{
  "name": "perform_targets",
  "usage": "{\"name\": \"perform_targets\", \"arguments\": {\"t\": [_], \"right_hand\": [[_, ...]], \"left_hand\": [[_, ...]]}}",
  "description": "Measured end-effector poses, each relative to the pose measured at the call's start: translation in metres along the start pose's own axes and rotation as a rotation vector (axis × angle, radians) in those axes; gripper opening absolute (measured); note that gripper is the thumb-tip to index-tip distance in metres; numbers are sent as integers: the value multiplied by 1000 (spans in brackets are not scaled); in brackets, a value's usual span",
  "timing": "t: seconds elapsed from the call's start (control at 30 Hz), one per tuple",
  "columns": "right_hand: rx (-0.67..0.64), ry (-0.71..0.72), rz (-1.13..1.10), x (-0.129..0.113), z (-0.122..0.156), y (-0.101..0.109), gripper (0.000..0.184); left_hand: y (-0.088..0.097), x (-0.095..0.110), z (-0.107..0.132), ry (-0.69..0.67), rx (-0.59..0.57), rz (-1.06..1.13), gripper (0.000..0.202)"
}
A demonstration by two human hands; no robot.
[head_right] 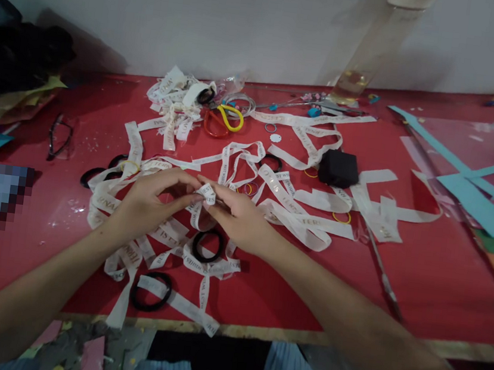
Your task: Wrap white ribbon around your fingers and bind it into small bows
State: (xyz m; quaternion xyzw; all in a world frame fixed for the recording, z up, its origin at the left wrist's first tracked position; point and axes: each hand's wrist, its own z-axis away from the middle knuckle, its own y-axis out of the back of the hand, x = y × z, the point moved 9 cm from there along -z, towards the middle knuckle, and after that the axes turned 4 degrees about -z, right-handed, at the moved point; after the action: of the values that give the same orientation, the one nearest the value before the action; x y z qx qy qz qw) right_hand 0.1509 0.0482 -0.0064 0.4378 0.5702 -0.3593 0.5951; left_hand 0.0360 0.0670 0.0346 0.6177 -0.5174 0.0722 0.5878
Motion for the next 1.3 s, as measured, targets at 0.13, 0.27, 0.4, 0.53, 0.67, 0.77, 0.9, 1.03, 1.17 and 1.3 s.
{"name": "perform_targets", "arguments": {"t": [0.13, 0.27, 0.4, 0.53, 0.67, 0.77, 0.9, 1.03, 1.17, 1.3], "right_hand": [[89, -33, -162, 6, 1, 3, 27], [98, -81, -310, 10, 1, 0, 16], [4, -120, -366, 11, 1, -9, 22], [-22, -170, -394, 12, 2, -11, 20], [-52, -242, -430, 14, 4, -14, 16], [-49, -264, -456, 12, 4, -13, 16], [-59, -274, -504, 12, 4, -13, 15], [-91, -278, -562, 14, 5, -14, 14], [-107, -265, -609, 14, 5, -15, 16], [-106, -231, -528, 10, 6, -16, 16]], "left_hand": [[7, -12, -1, 108, 51, 107, 13], [7, -21, -1, 173, 78, 269, 16], [6, -19, -1, 145, 71, 234, 13], [6, -11, 0, 86, 67, 67, 8], [8, 1, 3, -39, 124, -164, 12], [7, 14, 7, -200, 158, -346, 12], [8, 23, 11, -323, 192, -466, 14], [13, 24, 11, -330, 209, -387, 12], [15, 23, 9, -301, 213, -335, 13], [17, 20, 7, -260, 203, -278, 13]]}}
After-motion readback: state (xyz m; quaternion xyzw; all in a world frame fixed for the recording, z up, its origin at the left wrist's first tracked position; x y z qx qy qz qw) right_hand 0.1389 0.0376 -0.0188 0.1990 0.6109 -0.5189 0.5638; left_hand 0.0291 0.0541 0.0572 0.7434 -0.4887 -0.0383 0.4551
